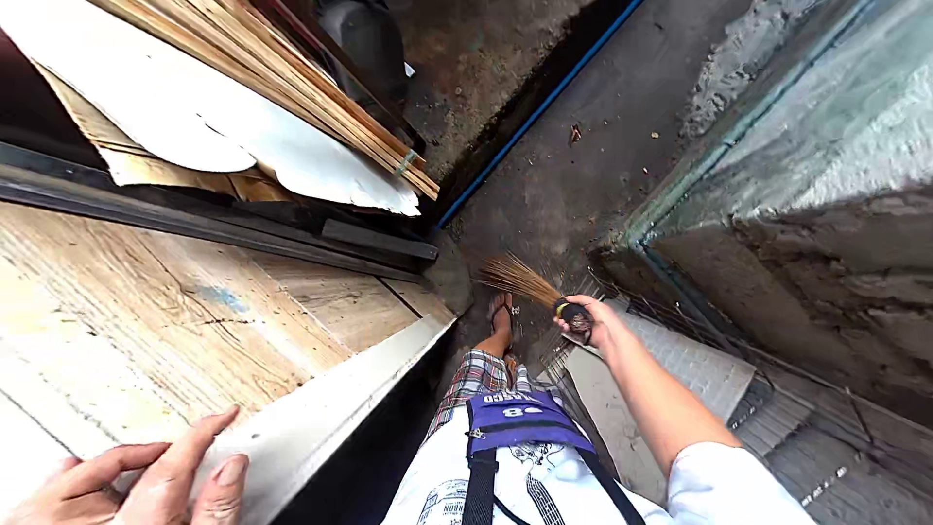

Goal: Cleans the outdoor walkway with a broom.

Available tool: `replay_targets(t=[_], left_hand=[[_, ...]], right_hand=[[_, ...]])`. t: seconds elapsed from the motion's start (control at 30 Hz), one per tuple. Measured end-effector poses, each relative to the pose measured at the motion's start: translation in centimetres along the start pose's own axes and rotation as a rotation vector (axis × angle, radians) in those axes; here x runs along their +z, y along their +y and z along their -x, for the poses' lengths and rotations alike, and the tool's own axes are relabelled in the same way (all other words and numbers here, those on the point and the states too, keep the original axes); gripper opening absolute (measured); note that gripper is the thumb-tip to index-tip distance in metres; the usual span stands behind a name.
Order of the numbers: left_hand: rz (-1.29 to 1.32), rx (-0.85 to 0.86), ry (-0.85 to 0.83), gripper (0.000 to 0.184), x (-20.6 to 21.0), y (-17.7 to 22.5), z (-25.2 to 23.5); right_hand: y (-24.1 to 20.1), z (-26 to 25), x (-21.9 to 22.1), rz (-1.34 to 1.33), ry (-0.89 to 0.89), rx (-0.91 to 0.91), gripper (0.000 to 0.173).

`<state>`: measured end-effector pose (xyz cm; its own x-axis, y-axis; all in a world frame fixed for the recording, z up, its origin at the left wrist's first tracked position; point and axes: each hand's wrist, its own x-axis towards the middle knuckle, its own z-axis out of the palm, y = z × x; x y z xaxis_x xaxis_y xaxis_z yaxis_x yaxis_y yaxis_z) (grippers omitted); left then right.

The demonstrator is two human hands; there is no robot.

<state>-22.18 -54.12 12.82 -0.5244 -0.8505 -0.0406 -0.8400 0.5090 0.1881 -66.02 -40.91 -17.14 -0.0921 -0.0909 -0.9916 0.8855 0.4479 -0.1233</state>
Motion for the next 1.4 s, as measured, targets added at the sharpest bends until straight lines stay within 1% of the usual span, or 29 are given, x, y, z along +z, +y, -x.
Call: replay_targets(t=[0.03, 0.1, 0.13, 0.2, 0.23, 0.27, 0.3, 0.33, 0.37, 0.43, 0.47, 0.5, 0.53, 0.57, 0.6, 0.63, 0.67, 0.7, 0.73, 0.77, 0.87, 0.93, 1.0, 1.1, 1.17, 1.23, 1.27, 1.33, 1.4], left_hand=[[-0.008, -0.010, -0.018, 0.040, -0.1, 0.6, -0.8], [0.000, -0.036, -0.042, 0.038, -0.3, 1.9, -2.0], [0.016, -0.055, -0.046, 0.037, -0.4, 2.5, -2.5], [0.072, -0.082, -0.052, 0.034, -0.6, 3.6, -3.6], [0.110, -0.082, -0.050, 0.032, -0.5, 4.1, -4.1], [0.135, -0.075, -0.052, 0.030, -0.2, 4.6, -4.7], [0.141, -0.065, -0.047, 0.030, 0.1, 5.0, -5.4], [0.128, -0.054, -0.038, 0.030, 0.4, 5.3, -6.1], [0.099, -0.046, -0.028, 0.030, 0.6, 5.5, -6.8], [0.048, -0.046, -0.024, 0.030, 0.5, 5.9, -8.0], [0.033, -0.053, -0.020, 0.029, 0.3, 6.0, -8.5], [0.017, -0.063, -0.015, 0.029, 0.2, 6.1, -8.8], [0.000, -0.078, -0.008, 0.029, 0.1, 6.1, -9.2], [-0.010, -0.103, 0.002, 0.030, 0.2, 6.3, -9.5], [-0.010, -0.135, 0.000, 0.030, 0.3, 6.8, -9.6], [-0.003, -0.165, -0.013, 0.031, 0.6, 7.4, -9.8], [0.012, -0.186, -0.039, 0.031, 0.8, 8.2, -10.2], [0.037, -0.201, -0.066, 0.031, 1.1, 9.0, -10.8], [0.059, -0.209, -0.089, 0.031, 1.4, 9.8, -11.4], [0.072, -0.213, -0.098, 0.031, 1.8, 10.5, -12.2], [0.103, -0.204, -0.091, 0.032, 3.3, 11.6, -14.6], [0.112, -0.177, -0.092, 0.031, 4.4, 12.1, -15.9], [0.104, -0.150, -0.085, 0.030, 4.9, 12.6, -16.5], [0.097, -0.152, -0.106, 0.030, 5.1, 12.2, -16.6], [0.104, -0.166, -0.134, 0.032, 5.7, 12.0, -16.2], [0.115, -0.153, -0.144, 0.032, 6.4, 12.2, -16.4], [0.128, -0.145, -0.139, 0.032, 6.7, 12.5, -16.7], [0.139, -0.118, -0.125, 0.032, 7.5, 12.8, -17.2], [0.128, -0.081, -0.109, 0.032, 7.9, 12.7, -17.4]], right_hand=[[-2.2, -1.0, -0.8, -0.011, 0.073, -0.058, 0.033], [-5.2, -3.1, -2.1, -0.025, 0.191, -0.252, 0.038], [-5.8, -4.0, -2.2, 0.032, 0.188, -0.348, 0.045], [-4.5, -3.7, 0.0, 0.195, 0.088, -0.422, 0.057], [-3.3, -2.6, 1.9, 0.212, 0.008, -0.398, 0.070], [-2.3, -1.3, 4.0, 0.174, -0.057, -0.360, 0.080], [-1.6, -0.2, 5.8, 0.102, -0.109, -0.317, 0.080], [-1.5, 0.7, 7.4, 0.016, -0.150, -0.266, 0.073], [-2.1, 1.1, 8.4, -0.057, -0.180, -0.203, 0.061], [-4.7, 0.1, 9.1, -0.098, -0.210, -0.049, 0.029], [-6.3, -0.8, 8.9, -0.064, -0.192, -0.007, 0.025], [-7.8, -1.7, 8.7, -0.028, -0.150, -0.020, 0.024], [-9.1, -2.4, 8.6, -0.001, -0.091, -0.082, 0.024], [-9.9, -2.6, 8.6, 0.034, -0.048, -0.186, 0.029], [-10.2, -2.5, 8.5, 0.113, -0.035, -0.306, 0.044], [-9.9, -1.8, 8.6, 0.211, -0.050, -0.399, 0.068], [-9.5, -0.7, 8.8, 0.287, -0.100, -0.458, 0.089], [-9.1, 0.4, 9.3, 0.328, -0.158, -0.508, 0.102], [-9.1, 1.3, 9.9, 0.330, -0.216, -0.534, 0.107], [-9.5, 1.8, 10.9, 0.268, -0.274, -0.529, 0.105], [-12.0, 2.2, 14.4, 0.190, -0.490, -0.282, 0.082], [-13.4, 1.1, 16.4, 0.167, -0.485, -0.154, 0.068], [-14.0, -0.4, 15.9, 0.116, -0.407, -0.103, 0.059], [-13.4, 0.4, 11.7, 0.046, -0.307, -0.248, 0.067], [-12.7, 3.4, 9.6, 0.031, -0.268, -0.344, 0.074], [-12.2, 5.7, 9.1, 0.019, -0.241, -0.408, 0.081], [-12.0, 6.1, 9.2, 0.034, -0.258, -0.427, 0.082], [-11.9, 5.6, 9.9, 0.113, -0.365, -0.403, 0.080], [-11.8, 4.3, 11.4, 0.175, -0.470, -0.283, 0.076]])
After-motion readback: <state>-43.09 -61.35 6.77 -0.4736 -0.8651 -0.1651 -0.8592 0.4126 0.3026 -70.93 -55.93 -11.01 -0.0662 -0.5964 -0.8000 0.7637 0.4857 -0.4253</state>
